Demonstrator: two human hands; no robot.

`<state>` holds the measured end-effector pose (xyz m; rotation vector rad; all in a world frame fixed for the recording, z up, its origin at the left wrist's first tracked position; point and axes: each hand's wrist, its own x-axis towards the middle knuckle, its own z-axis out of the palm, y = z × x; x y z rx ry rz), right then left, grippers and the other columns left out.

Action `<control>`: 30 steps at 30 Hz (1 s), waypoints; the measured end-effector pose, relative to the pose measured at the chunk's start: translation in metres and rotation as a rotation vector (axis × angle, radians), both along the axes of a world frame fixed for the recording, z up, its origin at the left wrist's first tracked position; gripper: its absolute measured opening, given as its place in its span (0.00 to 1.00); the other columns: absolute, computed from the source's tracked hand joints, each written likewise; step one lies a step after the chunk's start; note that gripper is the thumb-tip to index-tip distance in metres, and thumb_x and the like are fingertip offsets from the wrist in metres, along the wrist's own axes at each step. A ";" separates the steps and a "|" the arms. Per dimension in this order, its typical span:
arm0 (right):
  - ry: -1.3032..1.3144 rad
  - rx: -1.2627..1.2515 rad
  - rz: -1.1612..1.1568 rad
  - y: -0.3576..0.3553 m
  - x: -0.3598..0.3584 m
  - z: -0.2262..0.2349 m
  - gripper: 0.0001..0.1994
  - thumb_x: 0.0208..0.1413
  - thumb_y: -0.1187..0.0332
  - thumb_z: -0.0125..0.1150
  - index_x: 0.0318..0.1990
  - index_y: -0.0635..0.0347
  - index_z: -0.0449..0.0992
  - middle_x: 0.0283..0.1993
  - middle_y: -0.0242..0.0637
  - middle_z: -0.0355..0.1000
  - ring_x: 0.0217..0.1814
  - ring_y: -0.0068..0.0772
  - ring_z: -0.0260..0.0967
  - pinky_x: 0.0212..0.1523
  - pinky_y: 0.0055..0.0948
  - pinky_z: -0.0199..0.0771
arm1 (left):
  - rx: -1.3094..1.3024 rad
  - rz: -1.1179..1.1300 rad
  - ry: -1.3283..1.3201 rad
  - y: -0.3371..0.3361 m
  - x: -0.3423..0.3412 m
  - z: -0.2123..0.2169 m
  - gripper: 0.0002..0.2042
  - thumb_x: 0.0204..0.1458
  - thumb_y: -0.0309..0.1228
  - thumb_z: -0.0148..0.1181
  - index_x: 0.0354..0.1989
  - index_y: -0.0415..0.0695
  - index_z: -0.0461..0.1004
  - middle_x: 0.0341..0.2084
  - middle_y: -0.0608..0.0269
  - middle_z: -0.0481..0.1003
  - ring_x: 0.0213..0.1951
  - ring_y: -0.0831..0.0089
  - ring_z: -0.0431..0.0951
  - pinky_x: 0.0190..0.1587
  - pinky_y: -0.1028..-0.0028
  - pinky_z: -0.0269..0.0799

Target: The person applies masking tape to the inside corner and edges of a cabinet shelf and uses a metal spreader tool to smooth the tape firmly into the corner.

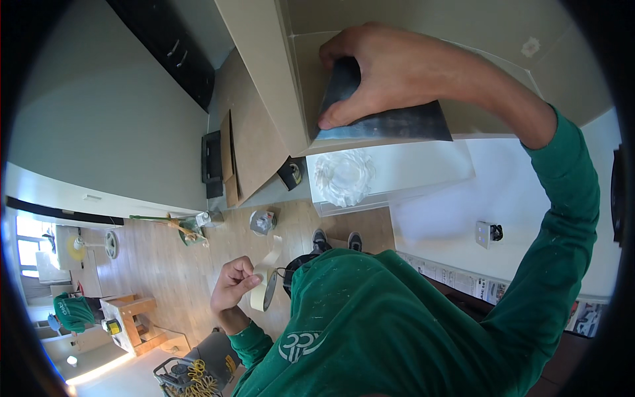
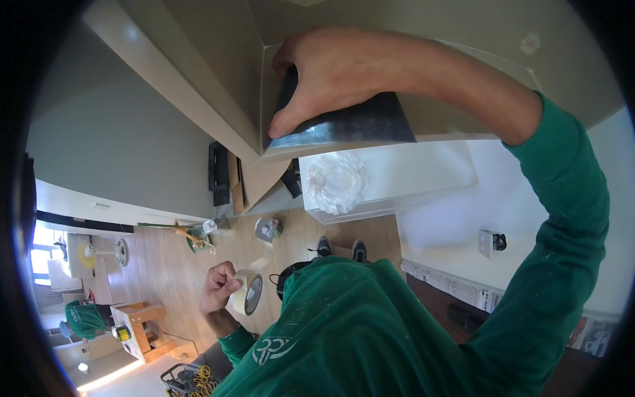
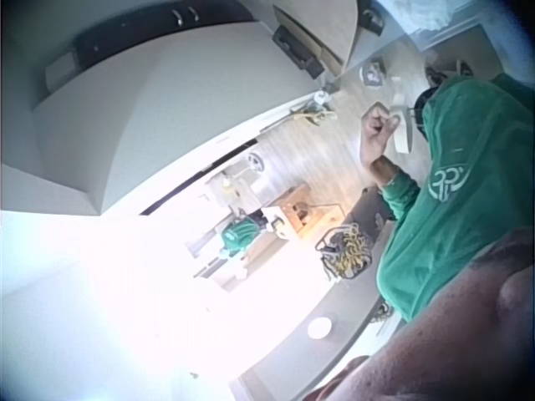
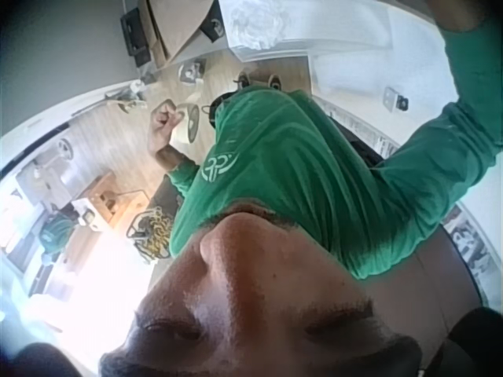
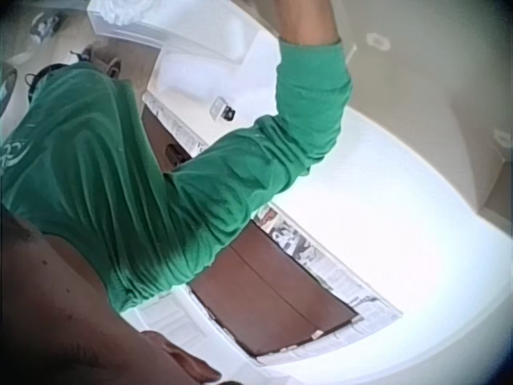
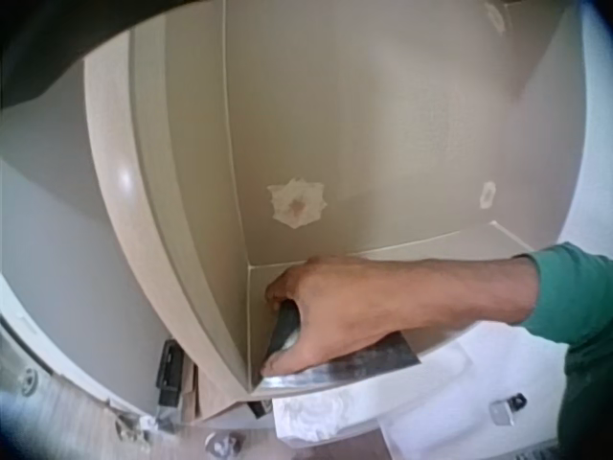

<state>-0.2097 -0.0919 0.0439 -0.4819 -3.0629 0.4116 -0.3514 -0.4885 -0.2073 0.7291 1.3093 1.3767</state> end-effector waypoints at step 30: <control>-0.249 -0.028 -0.271 -0.037 -0.008 0.054 0.25 0.51 0.62 0.63 0.54 0.69 0.76 0.47 0.50 0.77 0.47 0.47 0.75 0.51 0.37 0.74 | -0.003 -0.045 0.013 0.009 -0.001 0.000 0.13 0.60 0.26 0.65 0.28 0.45 0.65 0.20 0.80 0.61 0.23 0.90 0.54 0.26 0.82 0.48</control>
